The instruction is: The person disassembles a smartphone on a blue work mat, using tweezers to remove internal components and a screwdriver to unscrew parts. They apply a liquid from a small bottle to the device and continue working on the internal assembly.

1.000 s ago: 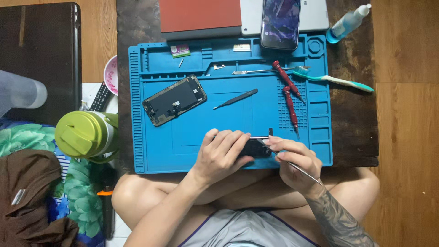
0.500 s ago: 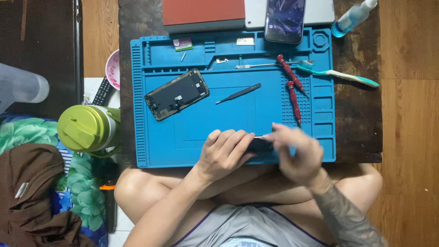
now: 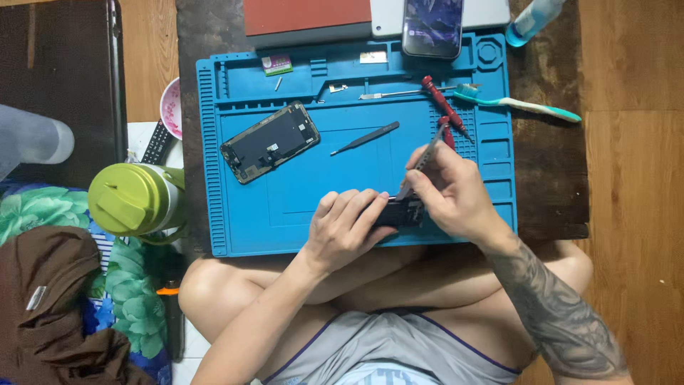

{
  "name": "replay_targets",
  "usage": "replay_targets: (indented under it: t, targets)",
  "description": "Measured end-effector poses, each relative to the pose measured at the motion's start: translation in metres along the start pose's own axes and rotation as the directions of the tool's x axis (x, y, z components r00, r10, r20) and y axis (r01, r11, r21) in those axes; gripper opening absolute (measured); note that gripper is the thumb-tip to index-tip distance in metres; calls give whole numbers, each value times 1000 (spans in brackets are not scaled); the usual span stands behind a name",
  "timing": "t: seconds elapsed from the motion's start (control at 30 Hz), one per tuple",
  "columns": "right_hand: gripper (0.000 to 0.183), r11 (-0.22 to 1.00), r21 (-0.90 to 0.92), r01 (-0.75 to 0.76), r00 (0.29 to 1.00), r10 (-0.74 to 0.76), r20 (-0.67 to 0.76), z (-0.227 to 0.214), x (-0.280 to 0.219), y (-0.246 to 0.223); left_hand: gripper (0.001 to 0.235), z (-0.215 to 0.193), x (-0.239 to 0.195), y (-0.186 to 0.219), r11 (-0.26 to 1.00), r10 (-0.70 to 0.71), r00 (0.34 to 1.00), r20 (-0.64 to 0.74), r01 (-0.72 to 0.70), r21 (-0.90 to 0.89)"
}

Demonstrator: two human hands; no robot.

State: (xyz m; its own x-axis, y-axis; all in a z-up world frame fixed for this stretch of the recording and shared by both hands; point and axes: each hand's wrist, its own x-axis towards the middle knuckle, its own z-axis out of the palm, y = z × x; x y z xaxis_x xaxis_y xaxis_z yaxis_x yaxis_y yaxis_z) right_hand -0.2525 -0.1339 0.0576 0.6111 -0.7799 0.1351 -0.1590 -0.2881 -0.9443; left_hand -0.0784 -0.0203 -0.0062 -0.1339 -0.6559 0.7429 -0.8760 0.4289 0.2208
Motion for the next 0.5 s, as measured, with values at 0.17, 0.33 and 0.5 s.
replay_targets:
  t: [0.17,0.33,0.5]
  targets:
    - [10,995,63,-81,996,78,40,-4,4,5,45,1,-1,0,1000,7,1000,-10,-7,24]
    - [11,983,113,-143,989,137,56,-2,9,8,48,2,-3,1,1000,1,1000,-12,-1,-4]
    - [9,954,183,-236,971,223,91,-4,16,4,49,0,-2,0,1000,-5,999,37,5,1]
